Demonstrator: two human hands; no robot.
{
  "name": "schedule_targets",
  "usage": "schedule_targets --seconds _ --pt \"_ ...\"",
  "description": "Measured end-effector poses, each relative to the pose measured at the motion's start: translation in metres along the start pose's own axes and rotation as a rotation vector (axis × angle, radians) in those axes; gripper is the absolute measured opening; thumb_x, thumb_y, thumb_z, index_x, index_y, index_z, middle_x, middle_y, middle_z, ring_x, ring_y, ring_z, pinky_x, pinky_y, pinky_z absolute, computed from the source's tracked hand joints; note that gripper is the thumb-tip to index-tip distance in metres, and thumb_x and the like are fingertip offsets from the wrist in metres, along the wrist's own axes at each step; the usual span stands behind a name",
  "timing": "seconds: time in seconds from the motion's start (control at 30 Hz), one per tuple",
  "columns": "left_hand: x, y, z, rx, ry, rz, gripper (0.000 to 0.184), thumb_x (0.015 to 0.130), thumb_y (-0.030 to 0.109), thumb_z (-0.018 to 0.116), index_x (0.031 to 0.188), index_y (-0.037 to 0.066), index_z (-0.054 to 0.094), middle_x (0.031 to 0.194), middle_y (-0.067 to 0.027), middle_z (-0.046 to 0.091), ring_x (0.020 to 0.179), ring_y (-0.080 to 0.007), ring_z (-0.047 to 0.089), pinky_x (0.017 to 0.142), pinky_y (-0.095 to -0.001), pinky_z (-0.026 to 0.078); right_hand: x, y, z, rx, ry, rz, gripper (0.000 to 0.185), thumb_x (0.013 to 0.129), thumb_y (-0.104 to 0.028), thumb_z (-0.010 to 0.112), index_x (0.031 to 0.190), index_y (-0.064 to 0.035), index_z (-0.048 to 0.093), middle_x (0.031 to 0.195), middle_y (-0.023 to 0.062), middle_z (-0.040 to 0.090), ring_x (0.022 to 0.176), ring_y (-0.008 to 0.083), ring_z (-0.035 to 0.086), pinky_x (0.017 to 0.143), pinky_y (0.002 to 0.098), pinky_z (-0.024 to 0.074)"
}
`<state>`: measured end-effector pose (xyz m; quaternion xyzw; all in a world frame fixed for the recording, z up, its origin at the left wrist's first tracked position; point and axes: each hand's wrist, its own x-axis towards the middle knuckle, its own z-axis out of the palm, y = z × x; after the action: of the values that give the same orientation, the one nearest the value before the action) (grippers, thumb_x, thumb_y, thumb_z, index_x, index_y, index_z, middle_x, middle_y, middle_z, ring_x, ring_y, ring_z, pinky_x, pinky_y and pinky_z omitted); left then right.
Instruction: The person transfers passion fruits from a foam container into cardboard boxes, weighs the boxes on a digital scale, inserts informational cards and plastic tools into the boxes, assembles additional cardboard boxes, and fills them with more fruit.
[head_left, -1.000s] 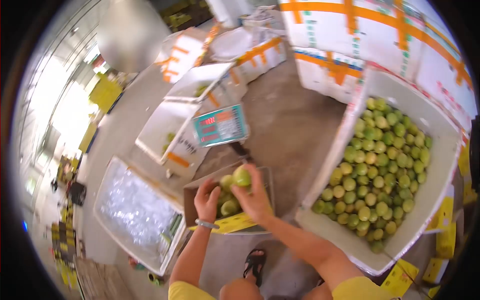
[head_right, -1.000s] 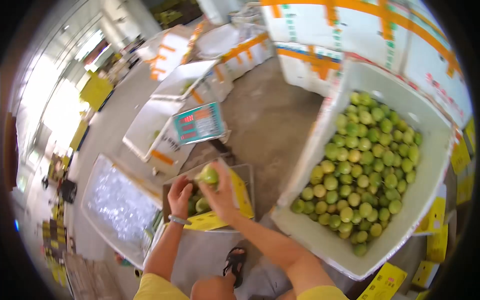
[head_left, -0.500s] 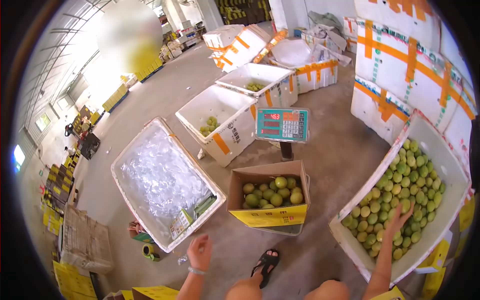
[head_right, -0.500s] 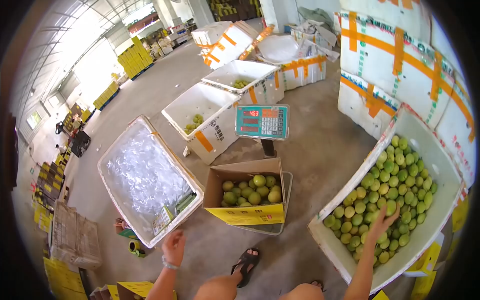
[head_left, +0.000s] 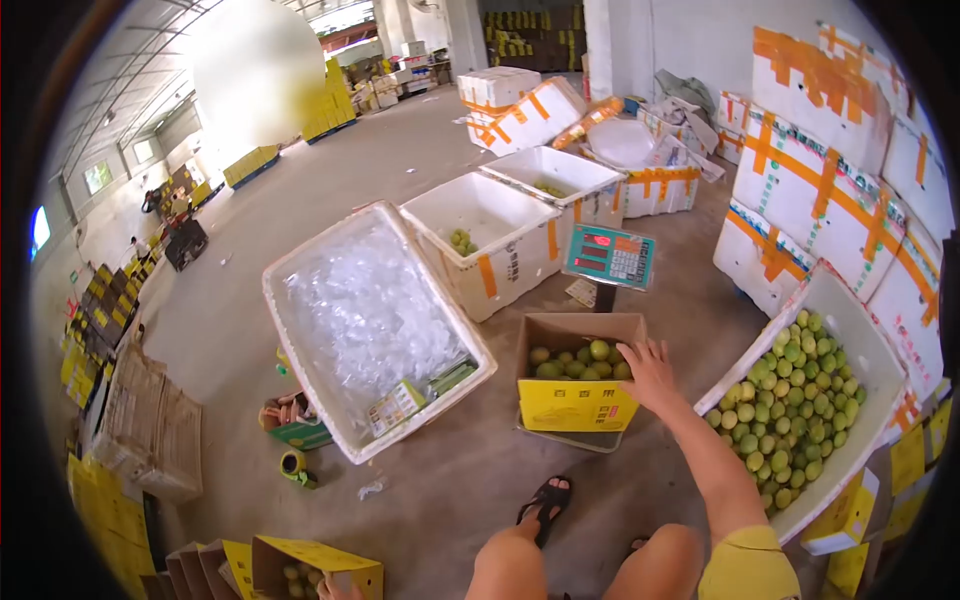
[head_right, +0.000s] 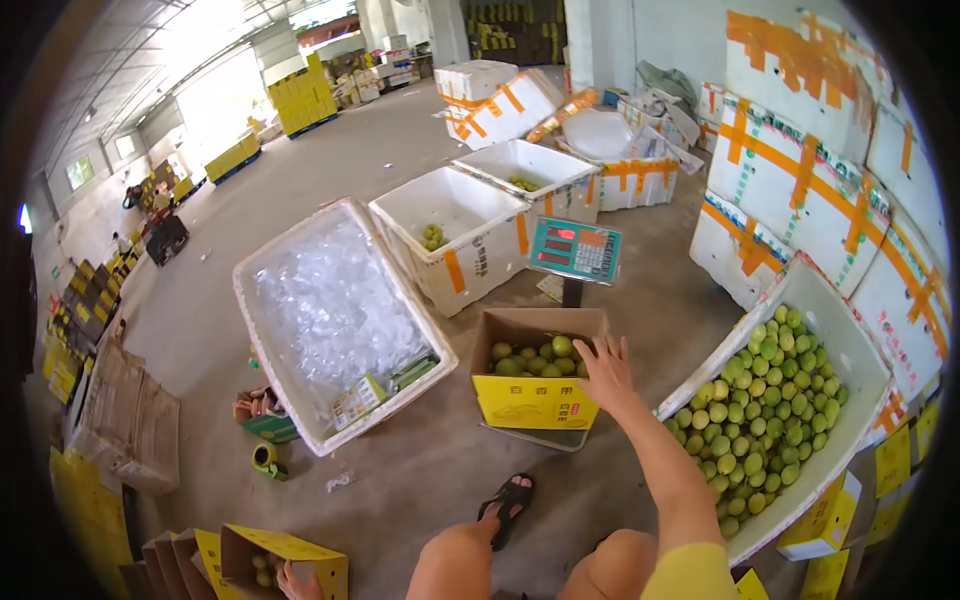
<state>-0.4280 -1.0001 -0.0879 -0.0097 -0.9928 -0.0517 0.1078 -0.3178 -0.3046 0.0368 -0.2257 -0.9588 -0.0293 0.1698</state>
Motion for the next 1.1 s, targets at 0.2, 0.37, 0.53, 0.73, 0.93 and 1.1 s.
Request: schedule_targets --seconds 0.2,0.37,0.53,0.73,0.93,1.1 --pt "-0.063 -0.002 -0.033 -0.239 -0.030 -0.161 0.055 0.074 0.018 0.068 0.123 0.002 0.048 0.113 -0.0197 0.055 0.112 -0.0363 0.046 0.099 -0.0433 0.035 0.007 -0.022 0.073 -0.049 -0.463 0.028 0.036 0.065 -0.031 0.073 0.096 -0.0145 0.067 0.086 0.0124 0.067 0.083 0.0307 0.065 0.072 0.0423 0.0512" --pt "-0.086 -0.001 0.010 -0.566 -0.436 -0.218 0.071 0.085 0.050 0.055 0.129 -0.004 0.043 0.128 -0.0241 0.048 0.121 -0.0357 0.044 0.102 -0.0399 0.035 -0.024 -0.108 0.051 0.076 -0.463 -0.105 0.023 0.070 -0.022 0.066 0.087 -0.0065 0.067 0.080 0.0167 0.066 0.079 0.0338 0.064 0.071 0.0431 0.0505" --pt "-0.077 0.046 0.000 -0.695 -0.394 -0.275 0.068 0.081 0.045 0.063 0.129 0.001 0.044 0.120 -0.0227 0.053 0.110 -0.0341 0.052 0.094 -0.0397 0.041 -0.033 -0.188 0.067 0.162 -0.419 -0.109 0.020 0.073 -0.016 0.061 0.081 0.0015 0.066 0.078 0.0242 0.064 0.077 0.0383 0.063 0.070 0.0451 0.0511" --pt "-0.013 0.007 -0.014 -0.398 0.210 -0.362 0.065 0.077 0.040 0.066 0.128 0.005 0.045 0.121 -0.0179 0.053 0.111 -0.0343 0.049 0.092 -0.0417 0.041 -0.055 -0.257 0.075 0.158 -0.434 -0.133 0.019 0.074 -0.017 0.057 0.079 -0.0012 0.067 0.075 0.0225 0.064 0.073 0.0388 0.064 0.067 0.0459 0.0513" --pt "0.071 -0.022 -0.007 -0.416 -0.331 -0.728 0.089 0.070 0.056 0.064 0.138 0.009 0.032 0.114 -0.0196 0.060 0.103 -0.0370 0.057 0.088 -0.0436 0.044 -0.103 -0.336 0.070 0.148 -0.580 -0.240 0.020 0.076 -0.023 0.056 0.082 -0.0059 0.064 0.074 0.0183 0.066 0.070 0.0348 0.066 0.065 0.0455 0.0522" --pt "0.070 -0.036 0.056 -0.722 -0.406 -0.589 0.079 0.075 0.026 0.050 0.144 0.009 0.015 0.109 -0.0289 0.058 0.100 -0.0433 0.056 0.087 -0.0447 0.044 -0.157 -0.452 0.106 0.487 -0.653 -0.713 0.016 0.071 -0.023 0.058 0.073 -0.0082 0.062 0.071 0.0135 0.065 0.066 0.0322 0.065 0.059 0.0446 0.0506"
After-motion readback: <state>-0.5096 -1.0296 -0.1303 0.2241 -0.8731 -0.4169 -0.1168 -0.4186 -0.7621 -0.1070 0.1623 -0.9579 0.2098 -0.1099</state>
